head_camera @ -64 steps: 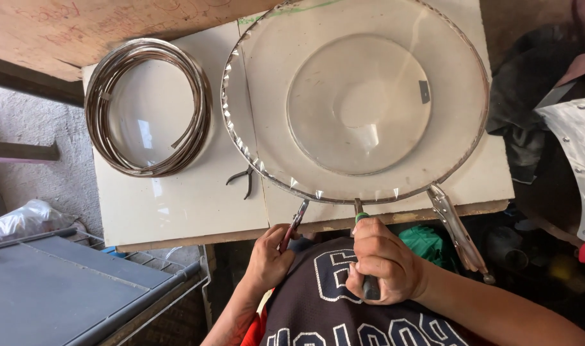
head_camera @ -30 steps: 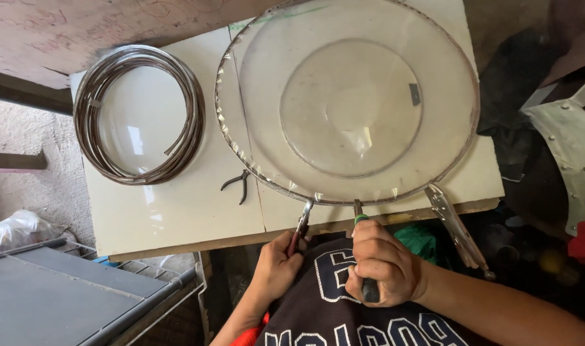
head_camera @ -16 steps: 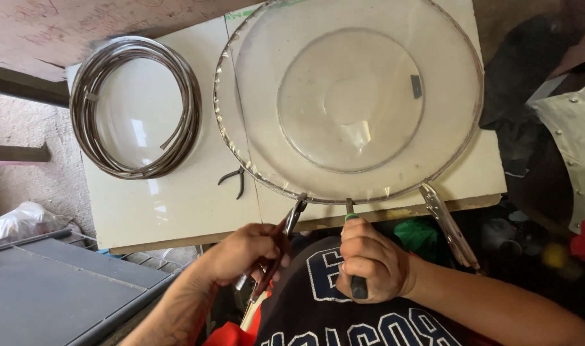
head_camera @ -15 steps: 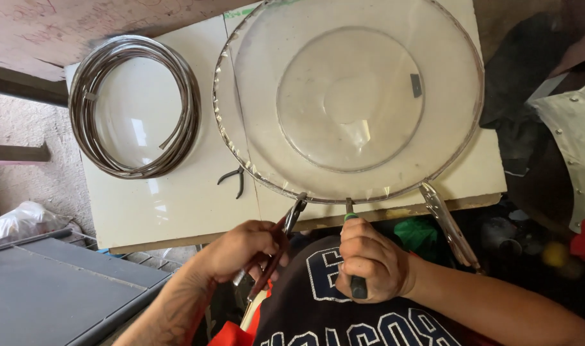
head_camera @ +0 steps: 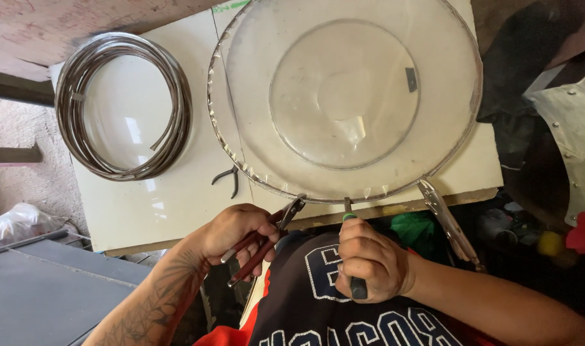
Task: The person uses pliers and a screwdriver to manipulate the metal frame of a lampshade. They work on the rim, adjusting and securing the structure while the lampshade rests on a white table.
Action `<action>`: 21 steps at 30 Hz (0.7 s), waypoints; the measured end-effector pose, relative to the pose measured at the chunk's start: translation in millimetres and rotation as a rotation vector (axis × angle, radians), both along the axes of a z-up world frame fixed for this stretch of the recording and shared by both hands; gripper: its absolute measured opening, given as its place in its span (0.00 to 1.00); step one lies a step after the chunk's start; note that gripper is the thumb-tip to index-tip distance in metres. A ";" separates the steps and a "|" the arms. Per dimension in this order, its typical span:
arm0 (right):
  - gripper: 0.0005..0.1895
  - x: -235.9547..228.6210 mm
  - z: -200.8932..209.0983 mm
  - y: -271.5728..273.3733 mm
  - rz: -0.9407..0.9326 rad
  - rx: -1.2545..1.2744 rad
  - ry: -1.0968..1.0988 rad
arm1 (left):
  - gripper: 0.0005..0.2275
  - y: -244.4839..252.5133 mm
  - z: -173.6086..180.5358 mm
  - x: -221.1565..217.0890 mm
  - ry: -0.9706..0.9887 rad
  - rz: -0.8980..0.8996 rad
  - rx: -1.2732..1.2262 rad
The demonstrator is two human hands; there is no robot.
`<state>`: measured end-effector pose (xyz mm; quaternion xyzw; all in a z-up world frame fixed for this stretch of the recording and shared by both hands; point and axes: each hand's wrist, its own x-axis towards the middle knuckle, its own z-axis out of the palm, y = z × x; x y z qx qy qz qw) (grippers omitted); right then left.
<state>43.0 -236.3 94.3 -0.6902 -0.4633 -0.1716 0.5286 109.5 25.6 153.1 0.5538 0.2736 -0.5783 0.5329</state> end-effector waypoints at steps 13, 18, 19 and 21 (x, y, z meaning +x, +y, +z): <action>0.08 -1.9 -1.2 2.7 -0.031 -0.002 -0.012 | 0.09 5.9 -67.6 -76.8 -0.614 -0.371 0.178; 0.08 -1.0 -0.3 3.5 -0.021 0.011 -0.001 | 0.20 -0.4 -86.9 -90.1 -0.847 -0.162 0.103; 0.08 -0.7 0.3 2.7 -0.022 0.009 -0.003 | 0.20 -1.6 -88.5 -91.0 -0.849 -0.161 0.101; 0.08 -0.3 1.3 1.3 -0.007 0.003 0.012 | 0.27 -4.0 -91.9 -93.4 -0.822 -0.130 0.081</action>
